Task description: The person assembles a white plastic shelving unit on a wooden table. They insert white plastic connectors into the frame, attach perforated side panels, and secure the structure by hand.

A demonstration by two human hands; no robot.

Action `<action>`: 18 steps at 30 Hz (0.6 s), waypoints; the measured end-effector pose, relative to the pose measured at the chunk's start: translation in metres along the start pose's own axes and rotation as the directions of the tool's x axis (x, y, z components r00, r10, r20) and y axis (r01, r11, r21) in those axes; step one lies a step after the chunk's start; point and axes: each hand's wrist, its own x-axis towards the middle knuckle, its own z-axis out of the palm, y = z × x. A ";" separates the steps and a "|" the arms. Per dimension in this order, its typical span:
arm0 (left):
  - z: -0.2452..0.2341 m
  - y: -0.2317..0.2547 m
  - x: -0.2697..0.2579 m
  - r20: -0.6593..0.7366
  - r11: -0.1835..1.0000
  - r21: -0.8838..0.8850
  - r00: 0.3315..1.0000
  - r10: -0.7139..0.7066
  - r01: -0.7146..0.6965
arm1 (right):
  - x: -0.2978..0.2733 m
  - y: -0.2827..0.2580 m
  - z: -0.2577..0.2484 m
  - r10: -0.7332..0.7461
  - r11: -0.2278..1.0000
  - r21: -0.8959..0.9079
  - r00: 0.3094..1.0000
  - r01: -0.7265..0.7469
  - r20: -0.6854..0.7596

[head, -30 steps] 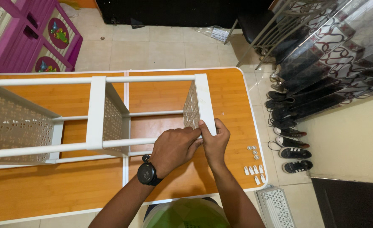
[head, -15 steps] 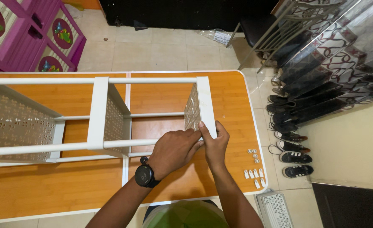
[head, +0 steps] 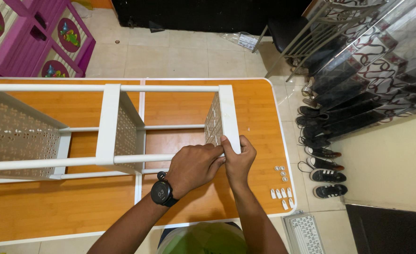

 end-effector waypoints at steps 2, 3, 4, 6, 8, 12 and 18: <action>-0.001 0.000 0.001 -0.002 1.000 -0.007 1.000 -0.005 0.005 | 0.000 0.002 0.000 0.017 1.000 0.001 1.000 -0.017 -0.007; -0.001 0.000 0.001 0.001 1.000 -0.011 1.000 -0.011 0.011 | 0.001 0.002 -0.001 0.013 1.000 -0.005 1.000 -0.013 -0.003; -0.001 0.001 0.001 0.005 1.000 -0.017 1.000 -0.016 0.016 | 0.001 0.003 -0.001 0.009 1.000 -0.011 1.000 -0.009 -0.001; -0.002 0.001 0.002 0.019 1.000 -0.006 1.000 -0.017 0.017 | 0.002 0.003 -0.001 -0.001 1.000 -0.018 1.000 0.002 0.006; -0.003 0.001 0.002 0.022 1.000 -0.001 1.000 -0.018 0.018 | 0.003 0.003 -0.002 -0.014 1.000 -0.021 1.000 0.015 0.014; -0.004 0.002 0.001 0.012 1.000 -0.013 1.000 -0.017 0.017 | 0.003 0.005 -0.002 -0.008 1.000 0.001 1.000 0.008 0.015; -0.003 0.001 0.001 0.001 1.000 -0.008 1.000 -0.003 0.003 | 0.002 0.007 -0.002 -0.028 0.999 -0.016 1.000 0.028 0.008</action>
